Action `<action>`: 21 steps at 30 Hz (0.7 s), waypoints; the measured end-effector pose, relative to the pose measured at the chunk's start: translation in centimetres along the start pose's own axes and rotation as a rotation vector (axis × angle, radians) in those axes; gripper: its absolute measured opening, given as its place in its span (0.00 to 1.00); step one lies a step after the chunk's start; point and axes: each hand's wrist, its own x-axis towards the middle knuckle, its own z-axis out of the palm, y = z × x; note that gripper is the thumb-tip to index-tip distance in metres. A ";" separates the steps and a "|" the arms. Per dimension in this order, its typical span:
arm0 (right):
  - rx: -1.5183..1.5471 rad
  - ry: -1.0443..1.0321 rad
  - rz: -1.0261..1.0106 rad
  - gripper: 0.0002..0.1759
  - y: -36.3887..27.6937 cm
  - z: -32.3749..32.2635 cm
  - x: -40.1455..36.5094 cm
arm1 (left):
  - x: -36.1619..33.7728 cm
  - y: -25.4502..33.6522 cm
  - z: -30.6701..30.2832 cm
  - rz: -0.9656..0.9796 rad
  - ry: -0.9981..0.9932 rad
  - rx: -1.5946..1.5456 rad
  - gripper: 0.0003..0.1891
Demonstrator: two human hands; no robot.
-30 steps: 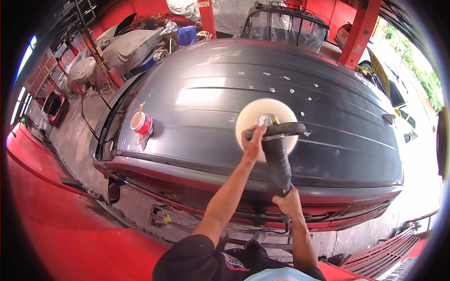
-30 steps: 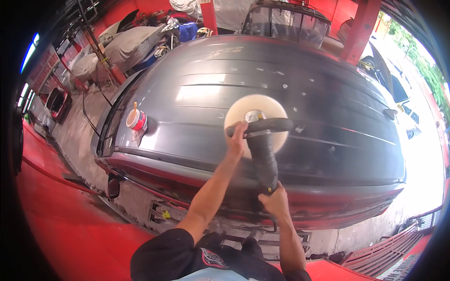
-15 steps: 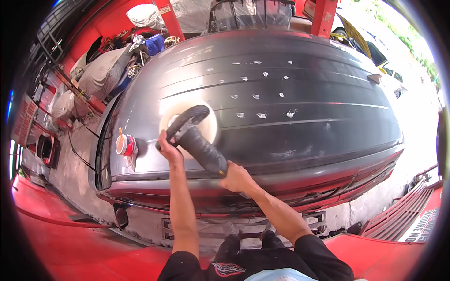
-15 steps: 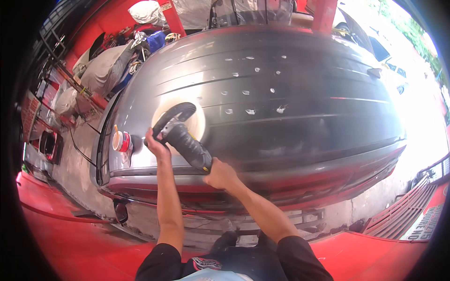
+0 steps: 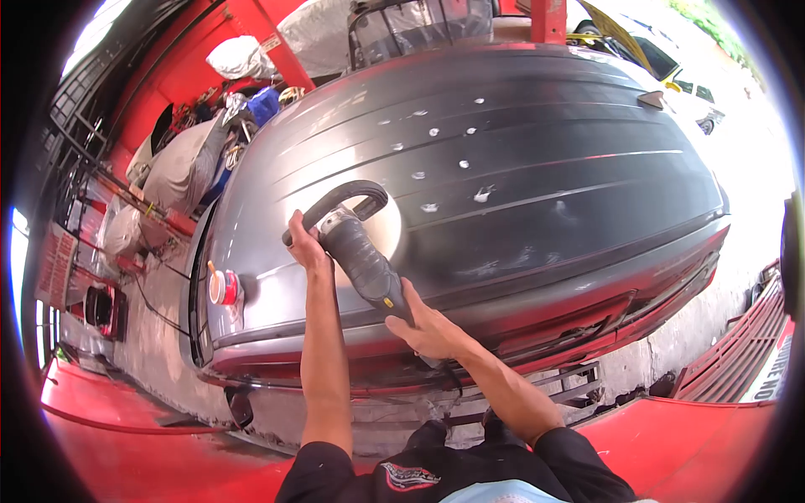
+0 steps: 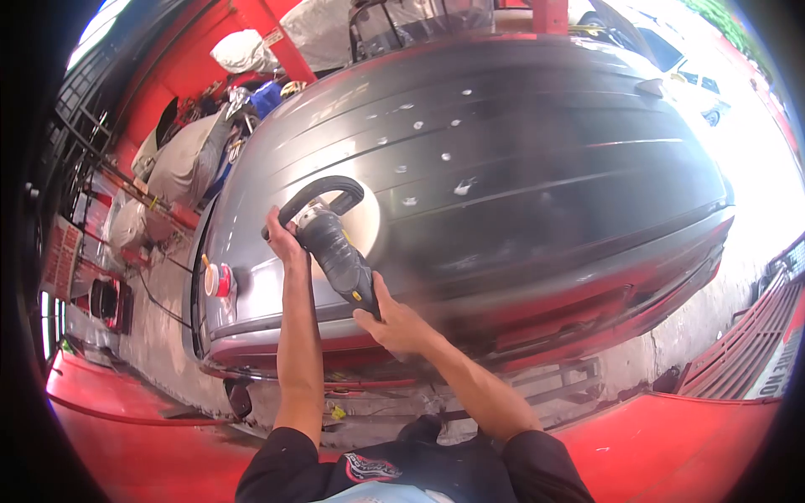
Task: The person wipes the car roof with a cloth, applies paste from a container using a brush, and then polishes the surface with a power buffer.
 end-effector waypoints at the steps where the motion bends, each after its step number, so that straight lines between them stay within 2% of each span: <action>1: 0.028 0.045 -0.037 0.52 0.7 -0.8 -0.8 | -0.6 -0.7 1.5 0.006 -0.032 0.014 0.17; 2: 0.032 0.059 -0.041 0.52 1.5 -1.3 -1.5 | -1.3 -1.4 3.0 0.011 -0.064 0.033 0.18; 4: -0.098 0.290 -0.129 0.51 3.1 -2.4 -2.7 | -3.8 -2.3 6.6 -0.033 -0.150 0.052 0.17; 6: -0.103 0.350 -0.092 0.50 3.8 -4.8 -4.6 | -7.2 -3.5 10.7 0.040 -0.229 0.107 0.18; 8: -0.125 0.404 -0.059 0.49 4.4 -7.6 -6.7 | -7.9 -8.5 13.9 0.397 -0.428 0.303 0.18; 10: 0.010 0.520 -0.013 0.46 5.5 -10.3 -8.7 | -12.3 -9.7 19.1 0.466 -0.518 0.358 0.18; 12: 0.046 0.672 -0.076 0.44 6.9 -12.6 -10.2 | -16.7 -11.2 24.1 0.625 -0.586 0.228 0.18; 13: 0.058 0.700 -0.049 0.43 6.7 -14.0 -11.4 | -18.6 -12.2 26.6 0.614 -0.626 0.246 0.18; 14: 0.067 0.723 -0.022 0.43 6.8 -15.4 -12.6 | -21.5 -11.5 28.7 0.411 -0.665 0.136 0.19; 15: -0.107 0.822 -0.088 0.42 9.0 -16.6 -13.0 | -24.1 -10.0 30.4 0.123 -0.669 0.127 0.19; 16: 0.209 0.735 0.173 0.42 4.7 -17.4 -15.0 | -26.1 -9.2 31.6 0.044 -0.662 0.029 0.21; 18: 0.129 0.848 0.027 0.41 8.5 -19.3 -15.4 | -27.6 -9.7 33.8 -0.142 -0.687 0.137 0.23; 20: 0.098 0.870 0.020 0.41 7.7 -19.2 -14.7 | -27.8 -9.2 34.6 -0.253 -0.733 0.092 0.24; 21: 0.072 0.906 0.017 0.41 7.3 -19.0 -14.5 | -27.7 -8.4 34.4 -0.247 -0.719 0.118 0.23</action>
